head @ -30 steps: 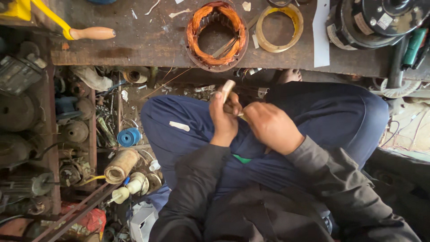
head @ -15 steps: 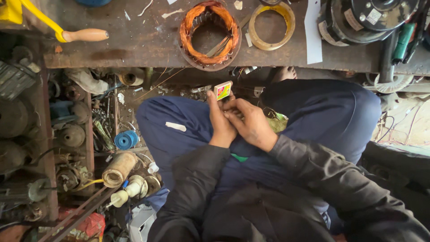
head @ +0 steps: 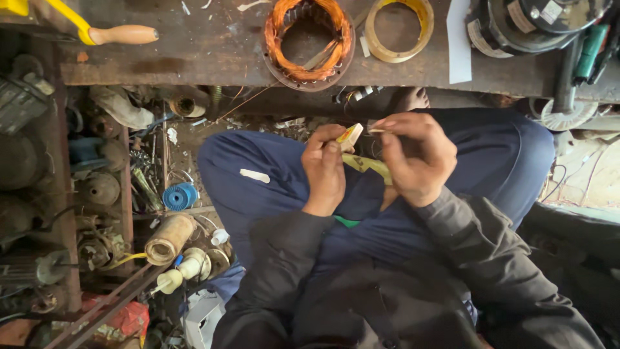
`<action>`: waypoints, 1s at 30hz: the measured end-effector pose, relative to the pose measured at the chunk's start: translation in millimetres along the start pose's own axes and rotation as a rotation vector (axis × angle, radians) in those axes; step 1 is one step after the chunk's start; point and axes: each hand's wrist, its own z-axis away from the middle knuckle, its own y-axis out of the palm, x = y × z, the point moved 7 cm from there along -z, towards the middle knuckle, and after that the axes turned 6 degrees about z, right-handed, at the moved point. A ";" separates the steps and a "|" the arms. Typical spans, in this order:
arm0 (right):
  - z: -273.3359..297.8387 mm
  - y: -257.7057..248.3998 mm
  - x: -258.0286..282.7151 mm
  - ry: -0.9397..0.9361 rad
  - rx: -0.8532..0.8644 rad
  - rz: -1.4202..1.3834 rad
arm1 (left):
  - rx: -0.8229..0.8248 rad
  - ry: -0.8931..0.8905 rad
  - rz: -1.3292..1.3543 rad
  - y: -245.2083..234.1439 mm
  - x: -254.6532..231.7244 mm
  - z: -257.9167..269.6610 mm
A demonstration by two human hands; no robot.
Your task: The person strips the insulation from the ends of a copper wire on a wound coil using scissors, then applies tape to secure the wire. The person then lights a match and uses the flame to heat the wire end.
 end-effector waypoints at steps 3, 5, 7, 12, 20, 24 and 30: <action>-3.9 6.1 17.5 -0.085 0.096 0.221 | 0.028 0.031 0.009 7.6 -6.1 6.2; -3.7 -1.3 40.0 -0.270 0.080 0.213 | 0.023 0.059 -0.049 11.4 -9.6 3.3; -5.1 2.8 44.3 -0.332 0.113 0.281 | 0.025 0.098 -0.091 15.1 -15.3 1.2; -15.8 -10.6 17.3 -0.196 -0.111 0.602 | -0.021 0.187 -0.201 27.3 -53.4 2.4; -47.2 -43.1 -9.2 0.203 -0.201 -0.233 | -0.184 1.158 -0.741 45.2 -201.6 40.4; -104.6 -26.4 -29.6 0.271 -0.059 -0.464 | -0.212 1.115 -0.582 19.1 -308.5 -3.4; -114.9 5.5 -65.8 0.244 -0.046 -0.558 | 0.329 0.688 -1.531 25.3 -300.9 -149.9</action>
